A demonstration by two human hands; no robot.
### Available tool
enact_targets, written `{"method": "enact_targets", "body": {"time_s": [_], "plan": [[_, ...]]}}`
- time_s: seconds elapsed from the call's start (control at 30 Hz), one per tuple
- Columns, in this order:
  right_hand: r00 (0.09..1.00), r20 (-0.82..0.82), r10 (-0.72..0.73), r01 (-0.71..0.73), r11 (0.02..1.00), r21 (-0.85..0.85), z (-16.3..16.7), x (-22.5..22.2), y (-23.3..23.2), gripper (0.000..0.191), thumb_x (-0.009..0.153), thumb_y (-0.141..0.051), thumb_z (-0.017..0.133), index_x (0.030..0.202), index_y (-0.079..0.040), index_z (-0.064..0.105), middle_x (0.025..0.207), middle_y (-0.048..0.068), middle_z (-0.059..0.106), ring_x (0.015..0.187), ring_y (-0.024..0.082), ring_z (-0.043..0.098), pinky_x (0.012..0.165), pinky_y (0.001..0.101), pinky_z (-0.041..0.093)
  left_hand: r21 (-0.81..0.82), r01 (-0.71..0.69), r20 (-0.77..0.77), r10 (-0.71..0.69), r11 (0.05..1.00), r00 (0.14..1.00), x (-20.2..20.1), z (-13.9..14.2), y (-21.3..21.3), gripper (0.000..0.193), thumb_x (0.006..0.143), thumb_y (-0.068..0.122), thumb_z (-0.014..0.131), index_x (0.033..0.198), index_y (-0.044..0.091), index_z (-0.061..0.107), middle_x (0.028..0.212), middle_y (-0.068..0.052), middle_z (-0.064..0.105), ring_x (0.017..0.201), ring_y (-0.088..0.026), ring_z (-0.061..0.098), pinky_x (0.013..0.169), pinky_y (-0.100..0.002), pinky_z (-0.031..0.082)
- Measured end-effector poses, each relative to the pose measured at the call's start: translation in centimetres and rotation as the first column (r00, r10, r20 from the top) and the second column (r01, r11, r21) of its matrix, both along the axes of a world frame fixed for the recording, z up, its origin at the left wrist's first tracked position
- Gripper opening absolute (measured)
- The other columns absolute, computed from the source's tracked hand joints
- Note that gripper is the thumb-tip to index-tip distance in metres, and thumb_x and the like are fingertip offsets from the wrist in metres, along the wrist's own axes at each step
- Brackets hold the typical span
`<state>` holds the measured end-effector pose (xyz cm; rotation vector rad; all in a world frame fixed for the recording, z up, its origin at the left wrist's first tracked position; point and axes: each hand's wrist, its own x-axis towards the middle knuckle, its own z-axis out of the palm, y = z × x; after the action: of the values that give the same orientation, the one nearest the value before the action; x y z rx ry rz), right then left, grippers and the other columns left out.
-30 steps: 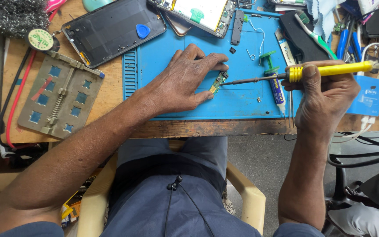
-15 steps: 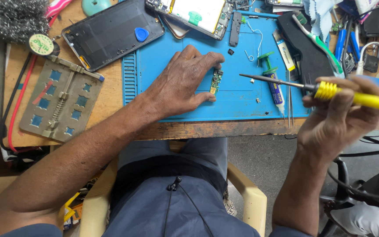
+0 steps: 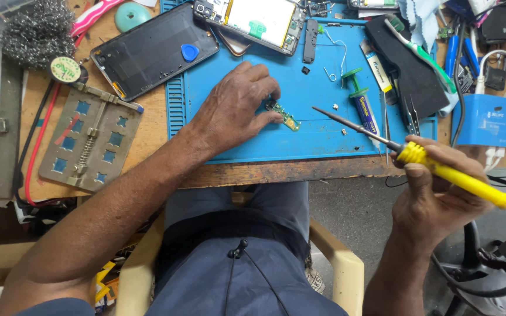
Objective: The person uses a hot air gun and tweezers to rework components on a phone motherboard held in a fixture on a blue mat, then picks up a soldering iron and solders the board. They reposition the board and continue soldering with the iron by hand.
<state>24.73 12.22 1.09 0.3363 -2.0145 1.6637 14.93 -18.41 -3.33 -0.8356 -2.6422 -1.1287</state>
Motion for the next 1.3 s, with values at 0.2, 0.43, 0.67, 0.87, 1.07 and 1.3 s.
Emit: {"method": "enact_targets", "body": {"time_s": [0.2,0.43,0.67,0.87,1.07,1.3], "plan": [[0.999,0.035,0.029,-0.033,0.993,0.113,0.9,0.7,-1.7,0.027,0.106,-0.011,0.08,0.119,0.0,0.06,0.115,0.021,0.072,0.11,0.025,0.075,0.091,0.0323,0.068,-0.012,0.027,0.039,-0.026,1.0,0.999,0.1,0.5,-0.7,0.022,0.085,0.019,0.086,0.096,0.008,0.072,0.094,-0.006,0.06,0.091,-0.024,0.059,0.084,-0.041,0.055],[0.998,0.045,0.037,-0.046,0.979,0.199,1.4,0.2,-3.0,0.024,0.107,-0.007,0.079,0.121,0.0,0.061,0.115,0.019,0.072,0.111,0.024,0.075,0.096,0.0317,0.066,-0.027,0.016,0.035,-0.015,1.0,0.999,0.2,0.5,-0.5,0.024,0.083,0.023,0.087,0.091,0.008,0.071,0.091,-0.006,0.059,0.091,-0.024,0.059,0.084,-0.041,0.055],[0.997,0.052,0.048,-0.058,0.976,0.208,1.2,-0.7,-3.5,0.02,0.107,-0.007,0.079,0.119,-0.001,0.063,0.113,0.017,0.073,0.111,0.022,0.076,0.099,0.0321,0.065,-0.021,0.019,0.039,-0.018,1.0,0.999,0.1,0.4,-0.5,0.024,0.084,0.024,0.087,0.091,0.008,0.07,0.092,-0.006,0.06,0.091,-0.024,0.059,0.085,-0.041,0.056],[0.998,0.051,0.038,-0.049,0.97,0.237,1.4,-1.1,-4.1,0.021,0.105,-0.006,0.079,0.119,-0.001,0.064,0.113,0.017,0.073,0.11,0.022,0.075,0.1,0.0327,0.064,-0.021,0.02,0.037,-0.02,1.0,0.999,0.1,0.5,-0.5,0.025,0.084,0.024,0.087,0.091,0.008,0.07,0.092,-0.006,0.06,0.091,-0.024,0.059,0.085,-0.041,0.056],[0.998,0.057,0.036,-0.049,0.967,0.248,1.4,-1.2,-4.1,0.021,0.105,-0.006,0.08,0.119,-0.002,0.064,0.113,0.016,0.073,0.11,0.022,0.075,0.101,0.0324,0.063,-0.022,0.021,0.029,-0.021,1.0,0.999,0.0,0.5,-0.5,0.024,0.084,0.024,0.087,0.091,0.008,0.07,0.092,-0.006,0.06,0.091,-0.024,0.058,0.084,-0.041,0.056],[0.997,0.046,0.06,-0.071,0.957,0.283,1.2,-1.4,-4.1,0.022,0.104,-0.007,0.081,0.118,-0.004,0.064,0.112,0.014,0.074,0.111,0.021,0.075,0.102,0.0326,0.063,-0.019,0.023,0.02,-0.022,1.0,1.0,0.0,0.2,-0.6,0.023,0.085,0.024,0.087,0.091,0.008,0.071,0.092,-0.005,0.06,0.089,-0.023,0.058,0.084,-0.04,0.056]]}}
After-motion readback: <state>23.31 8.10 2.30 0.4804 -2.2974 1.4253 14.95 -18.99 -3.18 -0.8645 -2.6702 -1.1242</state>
